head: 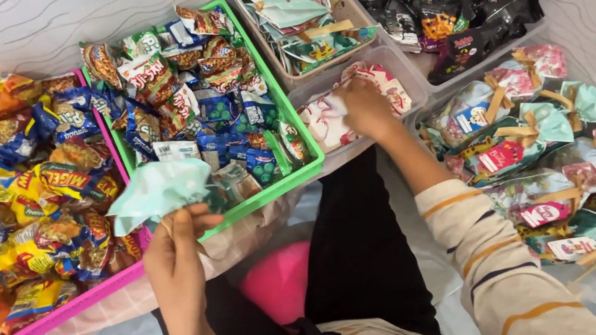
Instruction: Selecting various snacks from bins and placing them into a decorative gift bag
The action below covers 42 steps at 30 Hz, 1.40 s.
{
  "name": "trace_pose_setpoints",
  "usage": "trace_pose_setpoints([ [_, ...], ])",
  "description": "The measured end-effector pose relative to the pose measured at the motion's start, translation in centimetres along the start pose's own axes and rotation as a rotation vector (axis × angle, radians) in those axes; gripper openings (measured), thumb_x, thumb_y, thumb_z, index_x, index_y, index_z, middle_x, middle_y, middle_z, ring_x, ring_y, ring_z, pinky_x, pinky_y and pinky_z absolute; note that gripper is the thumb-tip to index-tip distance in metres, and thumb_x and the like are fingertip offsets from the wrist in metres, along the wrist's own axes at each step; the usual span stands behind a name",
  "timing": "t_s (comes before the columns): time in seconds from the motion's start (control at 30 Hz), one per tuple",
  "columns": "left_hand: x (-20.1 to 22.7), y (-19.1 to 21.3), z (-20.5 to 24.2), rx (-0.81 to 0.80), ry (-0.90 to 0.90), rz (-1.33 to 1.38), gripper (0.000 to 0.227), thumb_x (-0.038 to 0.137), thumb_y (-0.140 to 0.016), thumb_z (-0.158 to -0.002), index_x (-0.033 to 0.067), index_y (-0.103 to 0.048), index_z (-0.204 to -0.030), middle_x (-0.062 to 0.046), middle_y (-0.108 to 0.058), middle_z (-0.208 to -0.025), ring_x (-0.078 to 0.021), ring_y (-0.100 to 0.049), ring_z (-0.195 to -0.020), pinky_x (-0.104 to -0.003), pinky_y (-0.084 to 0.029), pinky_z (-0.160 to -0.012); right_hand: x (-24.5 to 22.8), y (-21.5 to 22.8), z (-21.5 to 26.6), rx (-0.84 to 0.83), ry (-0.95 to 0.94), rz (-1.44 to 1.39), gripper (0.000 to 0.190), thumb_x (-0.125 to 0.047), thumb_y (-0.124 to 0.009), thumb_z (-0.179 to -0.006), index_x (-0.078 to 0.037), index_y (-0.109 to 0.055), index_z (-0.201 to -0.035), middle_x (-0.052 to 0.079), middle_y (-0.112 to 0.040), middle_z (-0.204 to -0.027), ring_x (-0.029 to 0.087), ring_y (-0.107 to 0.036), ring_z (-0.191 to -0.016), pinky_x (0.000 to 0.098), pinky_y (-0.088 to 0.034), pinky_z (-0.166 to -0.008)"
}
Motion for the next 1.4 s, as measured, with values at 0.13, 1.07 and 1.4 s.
trace_pose_setpoints([
  [0.13, -2.8, -0.3, -2.8, 0.042, -0.003, 0.097, 0.034, 0.019, -0.041, -0.111, -0.0026, -0.068, -0.107, -0.019, -0.072, -0.081, -0.0191, -0.055, -0.034, -0.022, -0.033, -0.021, 8.3, -4.4, -7.5, 0.27, 0.009, 0.083, 0.051, -0.017, -0.076, -0.086, -0.021, -0.065, -0.136, 0.017, -0.053, -0.132, 0.044, -0.054, -0.124, 0.0608, -0.051, -0.092],
  [1.07, -3.2, 2.2, -0.8, -0.026, -0.027, -0.067, 0.028, 0.02, -0.056, -0.103, 0.0028, -0.068, -0.122, -0.013, -0.076, -0.106, -0.0248, -0.071, -0.11, -0.04, -0.052, -0.1, 0.9, -2.7, -1.1, -0.416, 0.32, -0.01, 0.033, -0.034, -0.055, -0.095, -0.013, -0.074, -0.113, 0.014, -0.074, -0.112, 0.035, -0.063, -0.107, 0.0464, -0.044, -0.097],
  [1.4, -2.1, 1.5, -3.4, 0.028, -0.181, -0.039, 0.021, 0.004, -0.059, -0.103, -0.0015, -0.068, -0.121, -0.017, -0.074, -0.098, -0.0285, -0.072, -0.094, -0.043, -0.056, -0.091, 3.8, -2.2, -0.2, -0.259, 0.427, -0.02, 0.028, -0.006, -0.077, -0.076, -0.008, -0.079, -0.104, 0.015, -0.079, -0.1, 0.035, -0.074, -0.098, 0.0475, -0.057, -0.09],
])
Point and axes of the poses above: each hand's wrist, its own z-axis away from the middle knuckle, its own y-axis out of the back of the hand, x = y × z, the point moved 5 cm from there along -z, towards the middle knuckle
